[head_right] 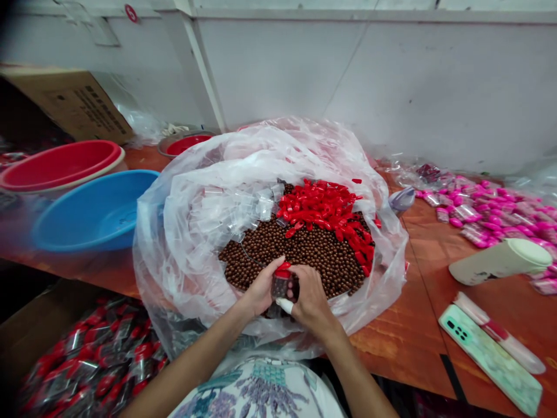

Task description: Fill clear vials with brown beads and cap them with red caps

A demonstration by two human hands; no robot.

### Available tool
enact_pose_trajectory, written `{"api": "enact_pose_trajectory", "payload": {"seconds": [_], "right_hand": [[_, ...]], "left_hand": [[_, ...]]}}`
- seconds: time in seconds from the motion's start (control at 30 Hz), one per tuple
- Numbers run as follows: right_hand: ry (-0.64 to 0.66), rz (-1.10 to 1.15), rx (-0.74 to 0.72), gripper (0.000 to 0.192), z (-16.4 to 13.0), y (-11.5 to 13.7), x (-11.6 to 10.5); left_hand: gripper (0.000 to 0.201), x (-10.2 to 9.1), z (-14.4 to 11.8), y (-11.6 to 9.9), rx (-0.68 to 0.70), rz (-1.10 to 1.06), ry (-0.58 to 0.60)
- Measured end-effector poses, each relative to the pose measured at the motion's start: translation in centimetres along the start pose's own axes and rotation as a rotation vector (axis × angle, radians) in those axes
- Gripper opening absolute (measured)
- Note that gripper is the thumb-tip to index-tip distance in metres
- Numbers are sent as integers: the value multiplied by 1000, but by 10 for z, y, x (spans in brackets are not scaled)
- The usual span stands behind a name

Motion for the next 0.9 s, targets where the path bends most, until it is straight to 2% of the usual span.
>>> {"api": "enact_pose_trajectory", "payload": {"seconds": [0.13, 0.27, 0.43, 0.53, 0.63, 0.7, 0.77, 0.8, 0.9], "right_hand": [[64, -76, 16, 77, 6, 5, -5], [134, -145, -40, 69, 12, 9, -10], [191, -223, -125, 61, 14, 3, -11], [210, -228, -176, 56, 14, -1, -10], [160, -200, -197, 58, 14, -2, -10], [139, -185, -180, 60, 13, -1, -9], [152, -176, -150, 62, 11, 0, -6], [169, -170, -132, 63, 10, 1, -4], [222, -155, -88, 67, 6, 3, 3]], "left_hand": [[41, -2, 2, 4, 35, 73, -43], [43, 0, 2, 5, 69, 102, -66], [32, 6, 2, 5, 114, 111, -42], [37, 7, 0, 7, 136, 131, -48], [46, 3, -1, 6, 158, 244, -76], [49, -5, 0, -3, 238, 428, -110], [49, -17, 4, -22, 371, 660, -191], [46, -25, 7, -35, 450, 780, -267], [32, -48, 16, -77, 674, 1122, -610]]}}
Point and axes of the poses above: each hand's wrist, its own z-axis towards the middle knuckle, its own x-axis out of the palm, y = z × x, the point moved 2 cm from there along z, towards the middle knuckle, and after that the axes turned 12 degrees about z, right-handed, at the moved point
